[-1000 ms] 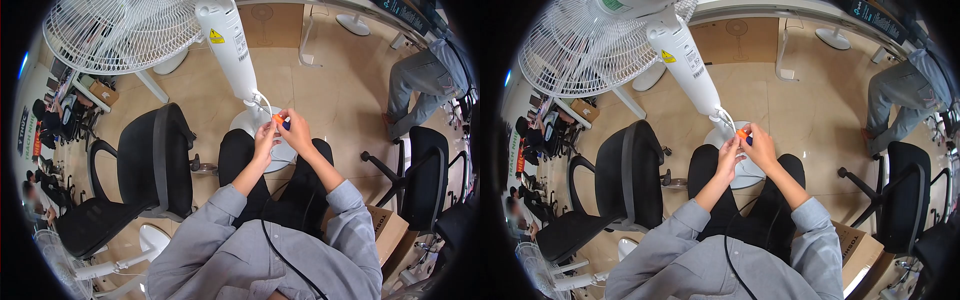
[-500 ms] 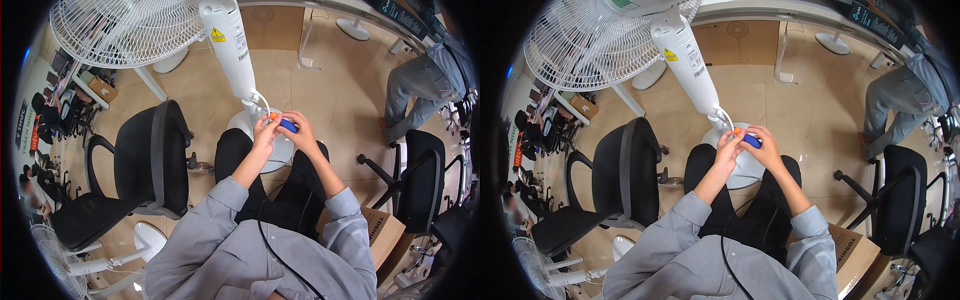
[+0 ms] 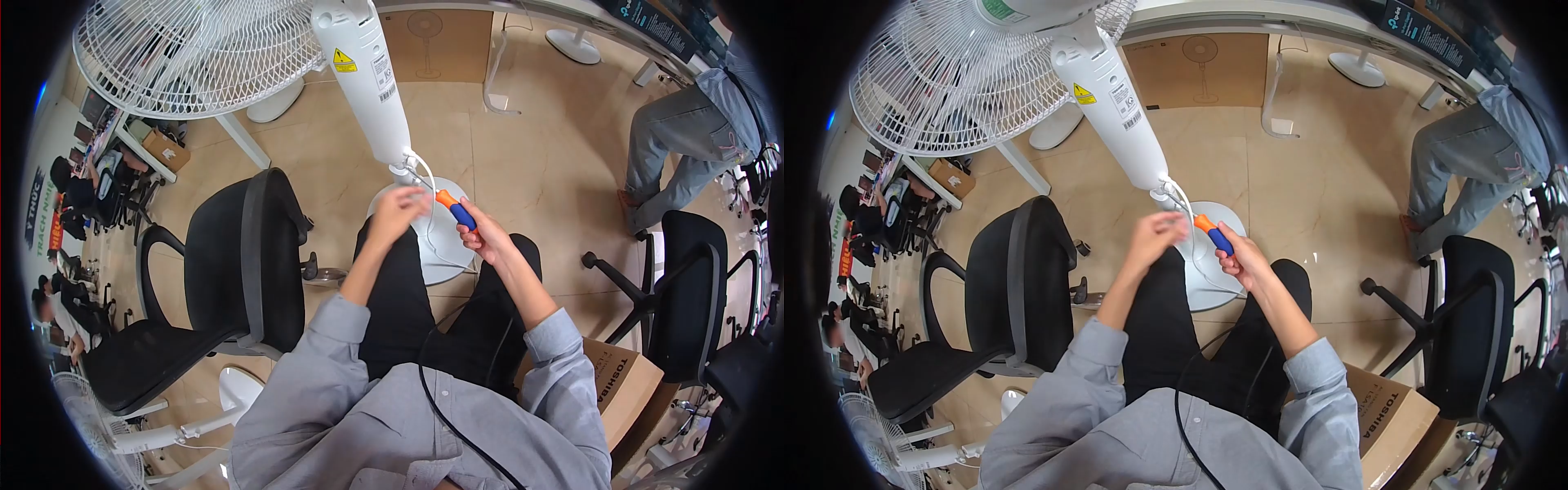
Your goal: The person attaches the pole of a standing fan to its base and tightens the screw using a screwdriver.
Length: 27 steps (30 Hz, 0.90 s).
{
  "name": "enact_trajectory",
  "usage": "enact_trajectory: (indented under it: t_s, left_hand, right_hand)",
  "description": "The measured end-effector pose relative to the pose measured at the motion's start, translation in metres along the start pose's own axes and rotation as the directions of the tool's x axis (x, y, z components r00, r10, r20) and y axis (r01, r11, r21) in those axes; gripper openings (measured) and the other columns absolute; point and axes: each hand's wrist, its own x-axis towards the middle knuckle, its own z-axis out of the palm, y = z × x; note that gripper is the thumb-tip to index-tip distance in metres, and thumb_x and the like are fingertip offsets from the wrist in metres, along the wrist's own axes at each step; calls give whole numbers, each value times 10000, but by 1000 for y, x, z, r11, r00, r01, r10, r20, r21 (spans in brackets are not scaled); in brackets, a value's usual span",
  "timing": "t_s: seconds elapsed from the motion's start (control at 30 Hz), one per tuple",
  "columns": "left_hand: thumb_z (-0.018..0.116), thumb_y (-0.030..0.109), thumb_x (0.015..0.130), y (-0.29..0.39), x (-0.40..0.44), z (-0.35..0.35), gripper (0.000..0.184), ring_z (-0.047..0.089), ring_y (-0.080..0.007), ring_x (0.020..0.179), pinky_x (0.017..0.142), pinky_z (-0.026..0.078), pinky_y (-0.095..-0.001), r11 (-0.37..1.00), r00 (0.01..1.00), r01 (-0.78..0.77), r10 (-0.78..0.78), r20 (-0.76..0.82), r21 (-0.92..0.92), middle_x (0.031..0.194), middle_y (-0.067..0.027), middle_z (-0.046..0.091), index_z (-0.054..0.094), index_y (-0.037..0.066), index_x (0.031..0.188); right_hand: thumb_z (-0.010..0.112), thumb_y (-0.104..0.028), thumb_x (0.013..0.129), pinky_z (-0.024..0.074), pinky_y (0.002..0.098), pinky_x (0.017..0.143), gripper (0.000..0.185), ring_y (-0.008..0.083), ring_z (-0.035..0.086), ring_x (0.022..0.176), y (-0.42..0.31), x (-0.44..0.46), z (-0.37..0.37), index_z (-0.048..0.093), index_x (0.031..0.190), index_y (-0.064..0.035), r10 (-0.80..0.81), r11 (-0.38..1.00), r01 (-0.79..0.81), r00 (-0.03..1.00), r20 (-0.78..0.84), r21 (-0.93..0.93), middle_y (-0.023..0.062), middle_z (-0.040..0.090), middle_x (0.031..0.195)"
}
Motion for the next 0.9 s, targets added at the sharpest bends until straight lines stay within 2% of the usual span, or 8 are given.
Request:
enact_trajectory:
  t_s: [0.03,0.13,0.23,0.33,0.43,0.53,0.63,0.9]
  left_hand:
    - [778,234,903,21,-4,-10,380,658,-130,675,628,509,-276,952,947,-175,232,-222,250,817,-32,736,691,-33,1159]
    - [850,245,828,85,-9,-22,543,656,-174,781,690,526,-310,835,703,-299,520,-485,461,1032,-107,715,609,-35,1226]
    - [892,258,777,112,17,-20,728,670,-222,945,798,541,-343,556,422,-463,823,-381,690,1169,-144,671,512,-35,1325]
    - [908,272,756,123,47,-17,833,658,-259,1067,909,534,-376,670,556,-660,740,-379,339,1189,-144,663,451,-25,1386]
    - [907,279,756,138,64,-33,770,656,-248,1099,951,532,-380,867,852,-497,484,-197,-19,1183,-131,670,507,-20,1341]
    - [899,233,755,155,80,-40,613,679,-214,1032,889,560,-359,753,770,-633,637,-42,-183,1116,-117,694,600,-10,1232]
    - [868,170,759,159,81,-40,443,693,-181,949,834,569,-335,819,831,-553,556,-28,-153,1017,-100,713,664,2,1114]
    - [817,129,779,162,78,-36,379,679,-163,900,808,551,-325,814,832,-553,553,-53,-177,981,-69,695,654,21,1103]
  right_hand:
    - [655,-473,977,253,182,386,385,38,393,456,-1,1,1,517,985,-114,-8,1000,7,1000,-18,-7,-6,526,649]
    - [620,-463,998,277,179,396,368,35,389,469,-2,1,2,502,1025,-116,-11,1000,10,999,-49,-19,-18,506,635]
    - [609,-456,1003,300,185,406,364,33,409,482,-4,-4,6,504,1026,-108,-29,1000,29,998,-54,-2,-23,514,643]
    - [585,-445,1017,319,190,414,369,29,428,499,-10,-8,11,543,1075,-83,9,997,-7,1000,-26,80,-31,517,650]
    - [564,-430,1029,313,179,406,409,23,419,489,-14,-6,7,582,1155,-41,32,994,-38,998,59,100,-37,521,658]
    - [581,-433,1020,315,166,406,444,19,391,472,-15,5,-2,612,1199,-28,80,981,-108,982,173,159,-46,499,651]
    - [549,-428,1034,292,155,388,461,8,389,459,-14,5,-2,595,1204,-3,88,983,-115,980,180,143,-50,489,634]
    - [671,-379,978,248,194,410,363,18,348,460,-7,2,5,668,1100,-37,-160,956,136,984,-75,-260,-45,493,631]
